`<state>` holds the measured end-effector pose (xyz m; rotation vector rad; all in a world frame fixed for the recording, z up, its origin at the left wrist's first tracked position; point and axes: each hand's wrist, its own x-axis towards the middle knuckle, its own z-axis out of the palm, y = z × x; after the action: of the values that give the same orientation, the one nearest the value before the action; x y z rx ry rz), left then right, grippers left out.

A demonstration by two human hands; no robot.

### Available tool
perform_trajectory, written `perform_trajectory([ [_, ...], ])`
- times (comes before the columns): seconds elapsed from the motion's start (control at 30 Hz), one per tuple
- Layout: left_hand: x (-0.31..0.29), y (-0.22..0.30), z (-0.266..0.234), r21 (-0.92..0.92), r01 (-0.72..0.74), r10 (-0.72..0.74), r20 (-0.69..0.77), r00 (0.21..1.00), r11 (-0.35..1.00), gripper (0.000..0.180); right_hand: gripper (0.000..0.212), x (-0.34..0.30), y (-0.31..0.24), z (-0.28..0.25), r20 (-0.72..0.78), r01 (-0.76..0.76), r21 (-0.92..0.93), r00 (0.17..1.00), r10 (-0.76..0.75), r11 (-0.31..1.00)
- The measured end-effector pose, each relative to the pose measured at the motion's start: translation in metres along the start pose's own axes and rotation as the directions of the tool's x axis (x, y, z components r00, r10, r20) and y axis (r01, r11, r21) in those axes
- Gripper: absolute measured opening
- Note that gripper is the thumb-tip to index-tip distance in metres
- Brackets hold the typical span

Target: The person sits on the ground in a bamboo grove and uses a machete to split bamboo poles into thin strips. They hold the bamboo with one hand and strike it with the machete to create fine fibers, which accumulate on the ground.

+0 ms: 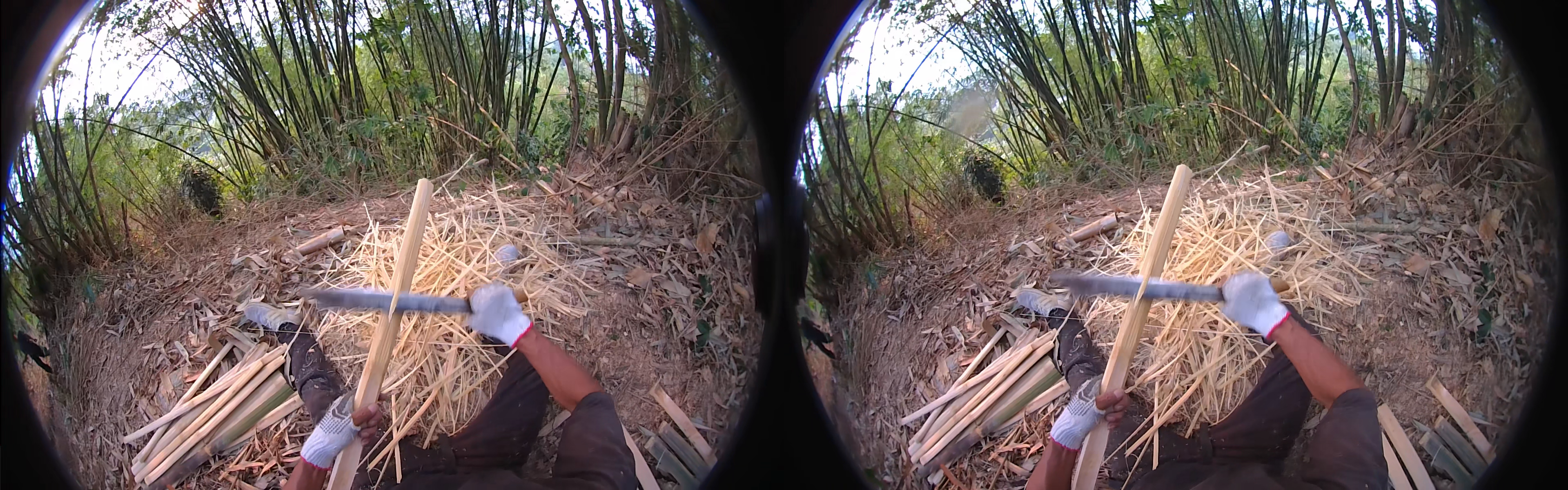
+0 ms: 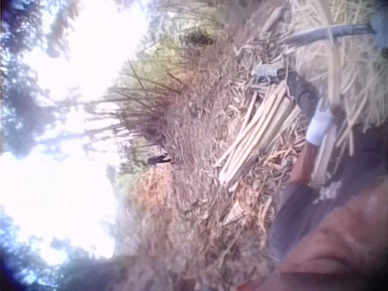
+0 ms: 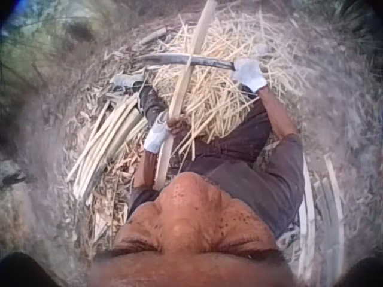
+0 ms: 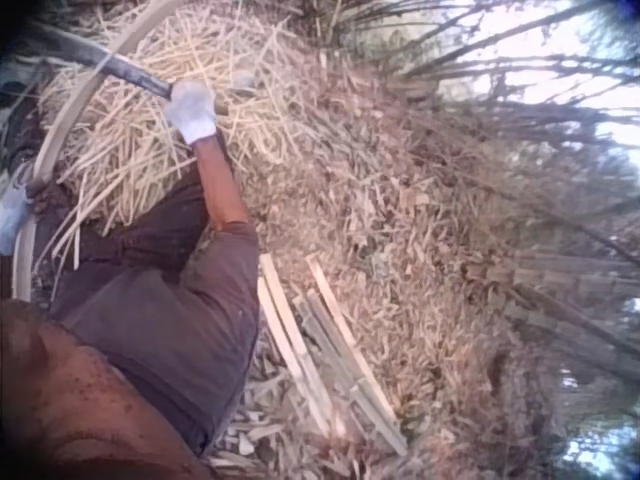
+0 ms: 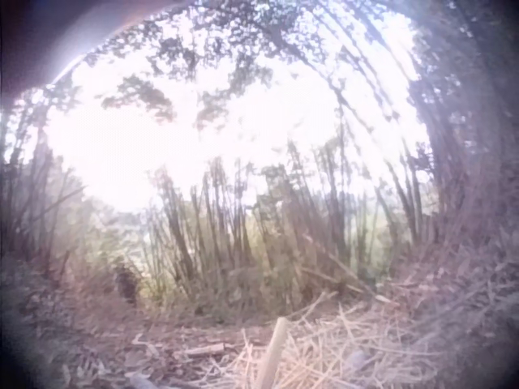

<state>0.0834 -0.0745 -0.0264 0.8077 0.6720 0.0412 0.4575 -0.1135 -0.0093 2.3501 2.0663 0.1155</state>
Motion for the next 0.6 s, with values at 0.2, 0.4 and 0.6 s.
perform_trajectory([
  [0.2,-0.027,-0.021,0.001,-0.032,0.049,-0.050,-0.059,0.997,0.998,0.042,0.023,0.013,0.037,-0.008,-0.015,-0.409,0.223,0.906,0.423,0.885],
  [0.4,-0.043,-0.049,-0.002,0.071,0.000,0.011,-0.163,0.986,0.998,0.041,0.026,0.020,0.079,0.015,-0.029,-0.447,0.219,0.885,0.464,0.867],
  [0.6,-0.038,-0.120,-0.034,0.076,-0.247,0.259,-0.276,0.926,0.966,0.023,0.025,0.006,0.074,0.016,-0.033,-0.597,0.428,0.740,0.672,0.679],
])
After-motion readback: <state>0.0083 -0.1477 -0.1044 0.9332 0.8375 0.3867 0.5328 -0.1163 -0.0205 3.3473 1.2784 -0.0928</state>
